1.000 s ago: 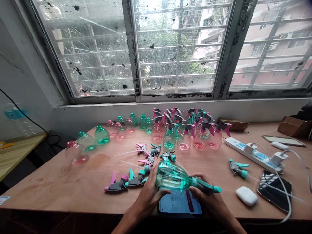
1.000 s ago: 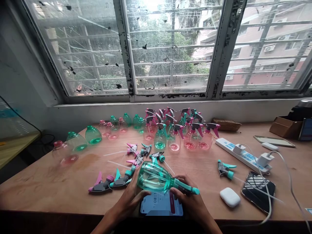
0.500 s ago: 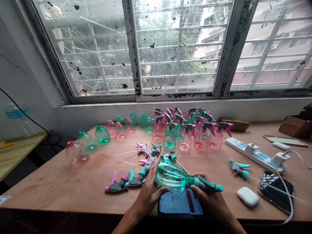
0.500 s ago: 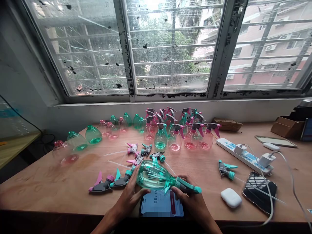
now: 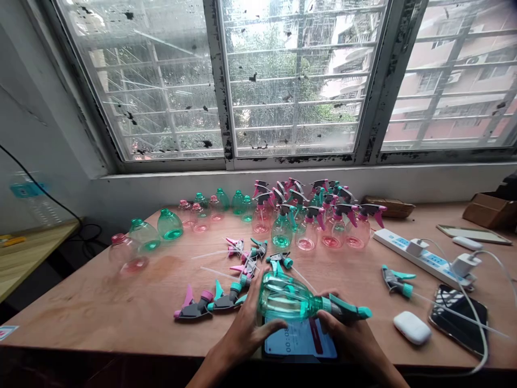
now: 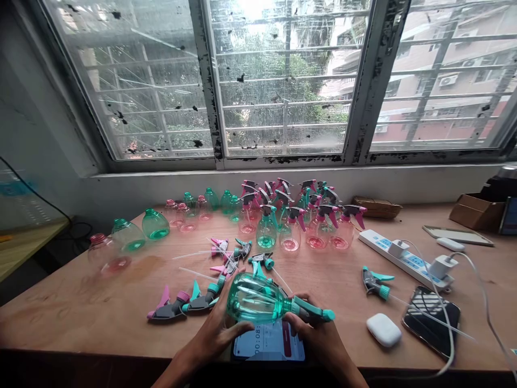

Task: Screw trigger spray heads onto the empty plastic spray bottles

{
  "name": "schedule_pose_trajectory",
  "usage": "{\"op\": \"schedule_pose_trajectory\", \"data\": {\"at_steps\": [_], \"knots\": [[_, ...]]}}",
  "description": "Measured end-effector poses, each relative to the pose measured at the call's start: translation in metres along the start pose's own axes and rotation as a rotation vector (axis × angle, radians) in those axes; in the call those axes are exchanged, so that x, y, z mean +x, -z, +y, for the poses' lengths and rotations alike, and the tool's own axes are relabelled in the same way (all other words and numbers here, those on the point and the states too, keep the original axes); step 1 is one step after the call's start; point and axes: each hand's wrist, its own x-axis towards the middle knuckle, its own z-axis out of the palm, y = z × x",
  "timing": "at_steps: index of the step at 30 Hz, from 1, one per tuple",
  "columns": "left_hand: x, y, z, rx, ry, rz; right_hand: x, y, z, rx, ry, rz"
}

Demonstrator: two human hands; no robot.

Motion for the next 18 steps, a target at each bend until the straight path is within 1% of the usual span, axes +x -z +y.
{"op": "schedule_pose_trajectory", "data": {"at_steps": [3,6,10,13,18], "knots": [[-0.0003,-0.0027,-0.0022,-0.004,-0.009,0.008,-0.0001,-0.0011,0.0022,0.047,-0.008,0.007],[-0.0019,-0.0041,-0.0025,-0.008,0.012,0.005,0.0,-0.0014,0.0028,0.083,0.003,-0.008],[-0.0019,-0.0016,-0.0034,0.013,0.036,-0.004,0.001,0.0011,0.0011,0.035,-0.012,-0.028],[-0.0004,-0.0009,-0.0054,-0.005,0.022,-0.011,0.0014,0.0027,0.0012,0.012,-0.022,-0.054],[-0.0018,-0.0038,-0.004,-0.006,0.0,-0.009,0.0001,0.0004,0.0023,0.084,-0.004,-0.036]]}}
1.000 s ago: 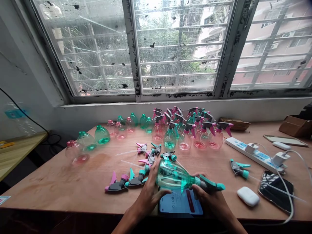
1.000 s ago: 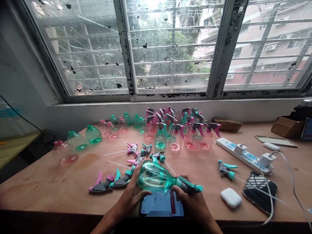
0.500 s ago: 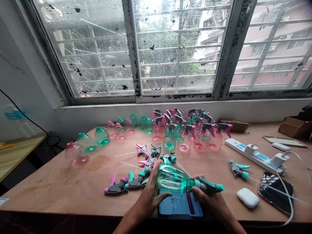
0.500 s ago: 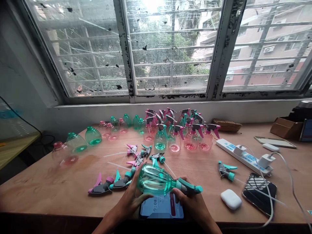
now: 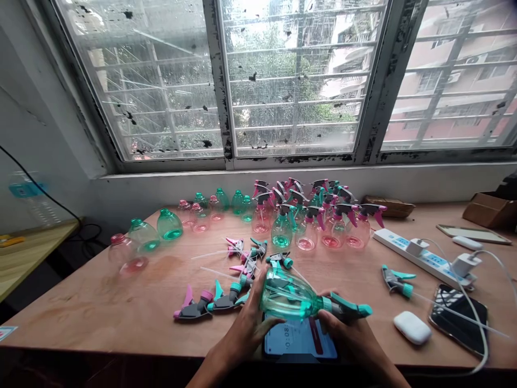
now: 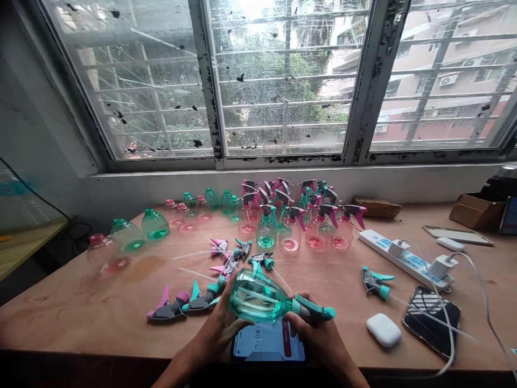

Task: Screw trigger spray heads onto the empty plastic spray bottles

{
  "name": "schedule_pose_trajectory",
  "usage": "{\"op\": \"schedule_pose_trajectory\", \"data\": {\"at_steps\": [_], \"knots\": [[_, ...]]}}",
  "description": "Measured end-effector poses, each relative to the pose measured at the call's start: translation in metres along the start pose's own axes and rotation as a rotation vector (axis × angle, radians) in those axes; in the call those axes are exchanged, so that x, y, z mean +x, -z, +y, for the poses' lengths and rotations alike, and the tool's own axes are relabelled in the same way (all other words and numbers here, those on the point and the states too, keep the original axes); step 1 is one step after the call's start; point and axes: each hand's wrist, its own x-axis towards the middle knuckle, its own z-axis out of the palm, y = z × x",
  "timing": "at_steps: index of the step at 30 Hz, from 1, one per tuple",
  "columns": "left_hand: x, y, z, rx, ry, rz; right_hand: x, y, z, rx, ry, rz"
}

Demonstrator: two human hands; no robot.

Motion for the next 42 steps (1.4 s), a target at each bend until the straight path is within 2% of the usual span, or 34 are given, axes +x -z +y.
{"op": "schedule_pose_trajectory", "data": {"at_steps": [8,12,15,19,23,28,37,42], "knots": [[0.0,0.004,0.004,-0.021,0.012,-0.018,-0.001,-0.004,-0.012,-0.148,0.029,-0.004],[0.001,0.001,0.001,0.014,-0.034,0.002,-0.001,-0.002,-0.01,-0.11,0.016,-0.024],[-0.001,0.0,0.002,0.004,-0.014,0.012,-0.001,-0.002,-0.009,-0.096,0.006,-0.031],[-0.002,0.003,0.005,-0.015,0.015,-0.017,-0.001,-0.003,-0.009,-0.097,0.008,-0.035],[-0.001,0.007,0.007,-0.013,-0.015,-0.039,-0.001,-0.002,-0.007,-0.056,-0.004,-0.051],[-0.002,0.003,0.004,0.001,-0.048,-0.027,0.0,0.0,-0.003,0.025,0.021,-0.06],[-0.001,0.008,0.008,0.003,-0.039,-0.018,-0.001,-0.002,-0.007,-0.113,-0.013,-0.054],[-0.002,0.006,0.011,0.042,-0.046,-0.035,-0.001,-0.001,-0.006,0.018,0.008,-0.076]]}}
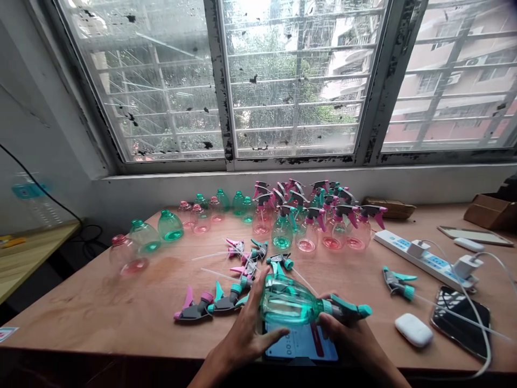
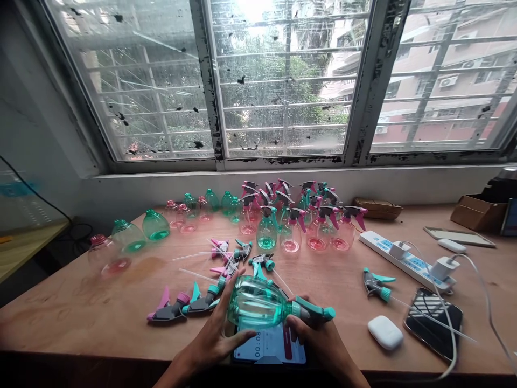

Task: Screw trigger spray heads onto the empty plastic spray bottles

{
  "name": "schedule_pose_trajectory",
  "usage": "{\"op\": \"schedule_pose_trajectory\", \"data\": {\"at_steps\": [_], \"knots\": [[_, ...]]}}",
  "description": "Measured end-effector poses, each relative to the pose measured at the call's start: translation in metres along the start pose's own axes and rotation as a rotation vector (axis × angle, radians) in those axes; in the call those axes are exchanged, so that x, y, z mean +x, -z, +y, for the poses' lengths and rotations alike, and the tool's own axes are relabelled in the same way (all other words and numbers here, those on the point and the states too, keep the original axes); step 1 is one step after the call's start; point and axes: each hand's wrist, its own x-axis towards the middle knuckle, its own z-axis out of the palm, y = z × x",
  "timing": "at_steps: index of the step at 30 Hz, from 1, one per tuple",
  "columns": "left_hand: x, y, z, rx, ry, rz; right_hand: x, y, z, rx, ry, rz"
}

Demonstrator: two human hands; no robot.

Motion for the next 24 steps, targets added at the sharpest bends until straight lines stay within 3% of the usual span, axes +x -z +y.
{"op": "schedule_pose_trajectory", "data": {"at_steps": [18,24], "knots": [[0.0015,-0.0029,-0.0043,-0.032,0.002,0.017,0.0007,-0.0035,-0.0012,-0.067,-0.015,0.052],[0.002,-0.0017,-0.0076,-0.079,0.082,0.005,0.0035,0.0044,0.0033,-0.116,-0.034,-0.024]]}}
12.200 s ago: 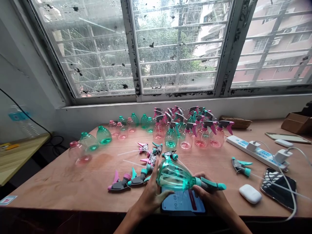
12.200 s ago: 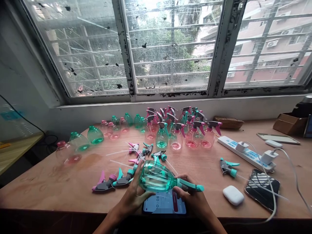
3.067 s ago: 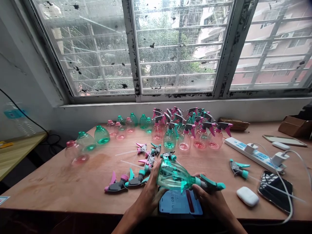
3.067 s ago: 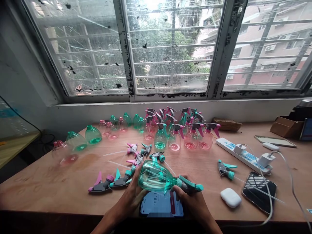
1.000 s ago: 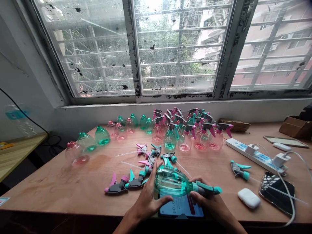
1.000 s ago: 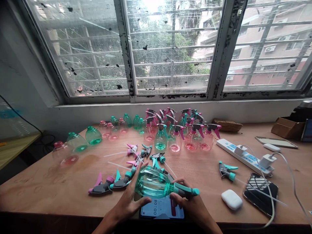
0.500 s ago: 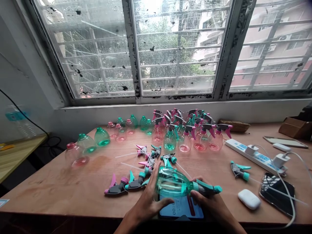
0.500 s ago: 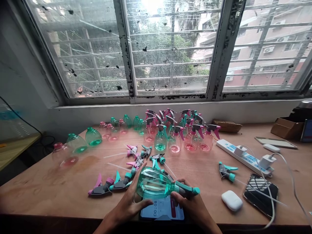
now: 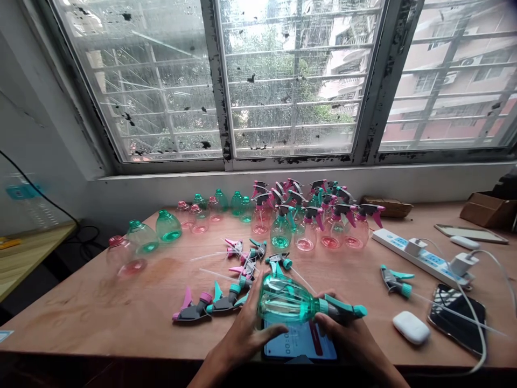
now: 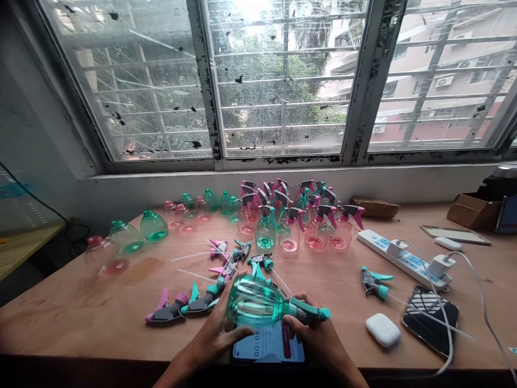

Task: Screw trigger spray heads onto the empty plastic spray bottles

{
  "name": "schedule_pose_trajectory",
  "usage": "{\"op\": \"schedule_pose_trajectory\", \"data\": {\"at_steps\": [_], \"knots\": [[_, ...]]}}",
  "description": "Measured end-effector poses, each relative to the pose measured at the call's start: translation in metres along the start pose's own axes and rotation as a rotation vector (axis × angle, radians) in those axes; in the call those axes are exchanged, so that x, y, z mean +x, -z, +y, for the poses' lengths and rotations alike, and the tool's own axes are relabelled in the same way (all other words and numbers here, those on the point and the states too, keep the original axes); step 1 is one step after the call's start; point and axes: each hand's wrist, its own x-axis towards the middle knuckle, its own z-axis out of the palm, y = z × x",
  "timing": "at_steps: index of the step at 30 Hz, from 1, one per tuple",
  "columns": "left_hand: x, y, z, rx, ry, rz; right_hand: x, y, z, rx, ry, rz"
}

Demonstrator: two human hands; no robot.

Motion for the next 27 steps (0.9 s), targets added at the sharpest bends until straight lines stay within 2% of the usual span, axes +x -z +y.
{"op": "schedule_pose_trajectory", "data": {"at_steps": [9,17,21,27], "knots": [[-0.0004,-0.0016,-0.0063,0.06,0.033,0.091,0.0005,-0.0001,0.0017,-0.066,0.091,0.028],[0.0027,0.0009,-0.0012,0.125,-0.013,0.149,-0.0017,0.0024,0.0007,-0.09,0.119,0.025],[0.0016,0.0014,0.0008,0.101,0.007,0.127,-0.003,0.0037,0.0034,-0.062,0.069,0.022],[-0.0023,-0.002,0.0015,0.036,-0.031,0.003,-0.0044,-0.0005,0.0029,0.115,0.003,0.059]]}}
